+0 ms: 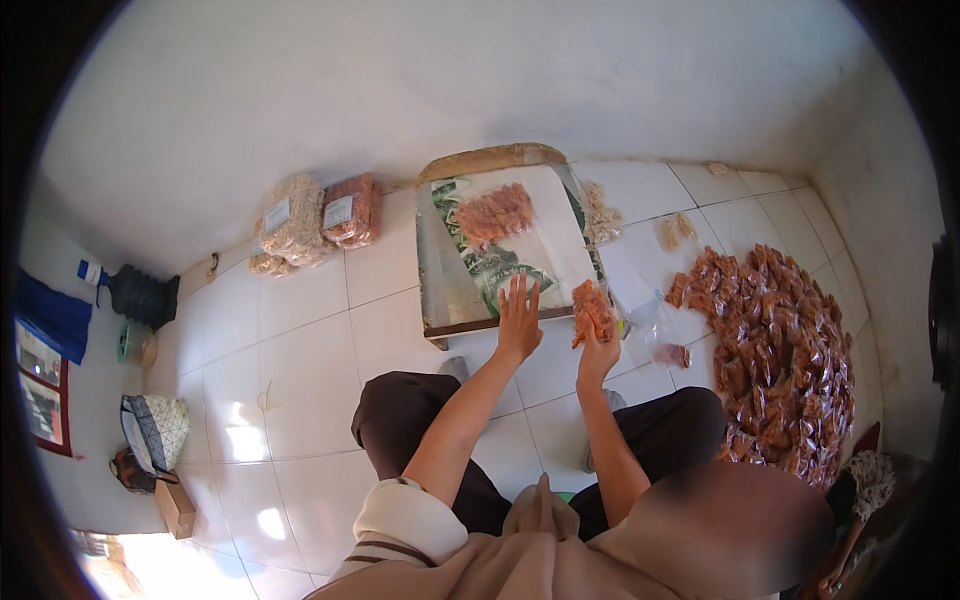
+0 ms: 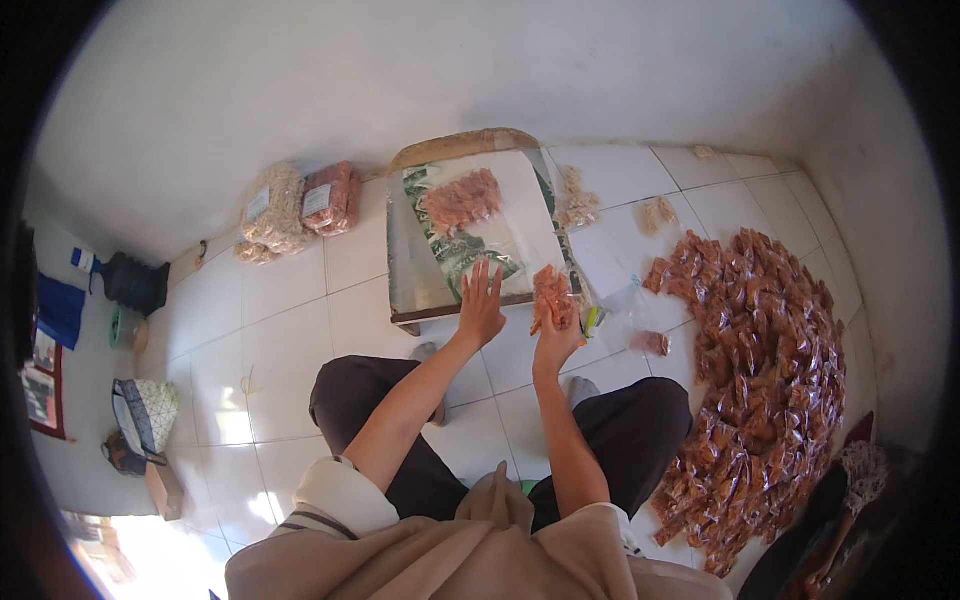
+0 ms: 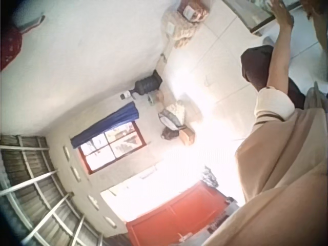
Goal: The person places small plastic bags of snacks into a larger plastic bag by hand and seals the larger bag using a tape dispenser.
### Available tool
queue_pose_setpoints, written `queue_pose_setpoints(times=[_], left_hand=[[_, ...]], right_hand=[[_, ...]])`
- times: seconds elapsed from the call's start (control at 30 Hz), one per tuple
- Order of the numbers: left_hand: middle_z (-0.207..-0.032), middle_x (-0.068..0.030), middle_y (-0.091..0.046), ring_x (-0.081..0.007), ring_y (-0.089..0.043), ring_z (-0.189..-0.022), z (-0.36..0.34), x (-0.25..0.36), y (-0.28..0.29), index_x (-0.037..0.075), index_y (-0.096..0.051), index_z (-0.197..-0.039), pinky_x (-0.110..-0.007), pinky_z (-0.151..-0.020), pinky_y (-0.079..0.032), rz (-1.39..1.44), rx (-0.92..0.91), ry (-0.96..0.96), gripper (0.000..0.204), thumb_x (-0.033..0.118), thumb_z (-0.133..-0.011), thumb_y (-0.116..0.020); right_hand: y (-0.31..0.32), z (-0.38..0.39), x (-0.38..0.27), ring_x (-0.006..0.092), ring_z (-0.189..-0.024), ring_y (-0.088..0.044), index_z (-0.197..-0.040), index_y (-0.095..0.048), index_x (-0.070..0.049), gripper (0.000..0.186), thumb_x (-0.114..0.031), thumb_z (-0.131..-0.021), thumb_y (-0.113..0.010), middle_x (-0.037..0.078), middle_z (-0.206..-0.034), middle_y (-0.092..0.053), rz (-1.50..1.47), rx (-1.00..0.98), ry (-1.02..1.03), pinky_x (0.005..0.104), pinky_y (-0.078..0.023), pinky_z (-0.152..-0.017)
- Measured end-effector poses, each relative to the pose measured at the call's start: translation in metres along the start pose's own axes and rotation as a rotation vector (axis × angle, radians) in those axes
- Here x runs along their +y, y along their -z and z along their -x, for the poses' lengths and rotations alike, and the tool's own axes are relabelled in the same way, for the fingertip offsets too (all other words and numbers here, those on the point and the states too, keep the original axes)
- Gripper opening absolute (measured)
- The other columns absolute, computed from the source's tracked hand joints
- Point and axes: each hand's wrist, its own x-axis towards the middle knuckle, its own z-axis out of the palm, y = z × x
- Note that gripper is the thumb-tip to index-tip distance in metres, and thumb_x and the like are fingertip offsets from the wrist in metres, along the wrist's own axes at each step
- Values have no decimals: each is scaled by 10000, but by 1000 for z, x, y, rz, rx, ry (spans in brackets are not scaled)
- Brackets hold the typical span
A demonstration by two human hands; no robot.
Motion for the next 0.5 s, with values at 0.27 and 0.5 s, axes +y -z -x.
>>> queue_pose_setpoints(times=[0.27,0.5], left_hand=[[-1014,-60,-531,-244,-482,-1002,-1,-20,-23,81,-574,-1084,-371,-849,-388,293,213,-8,314,112,-773,-596],[-831,-30,-539,-217,-498,-786,-3,-11,6,133,-677,-937,-342,-684,-401,466,462,164,160,173,-792,-622]], right_hand=[[7,11,1,151,-846,-584,-1210,-451,44,467,29,-775,-620,137,-1021,-567,-35,-82,-35,249,-498,-678],[1,45,4,80,-639,-549,-1223,-451,16,483,27,-774,-630,80,-863,-597,7,-170,11,204,-431,-493]])
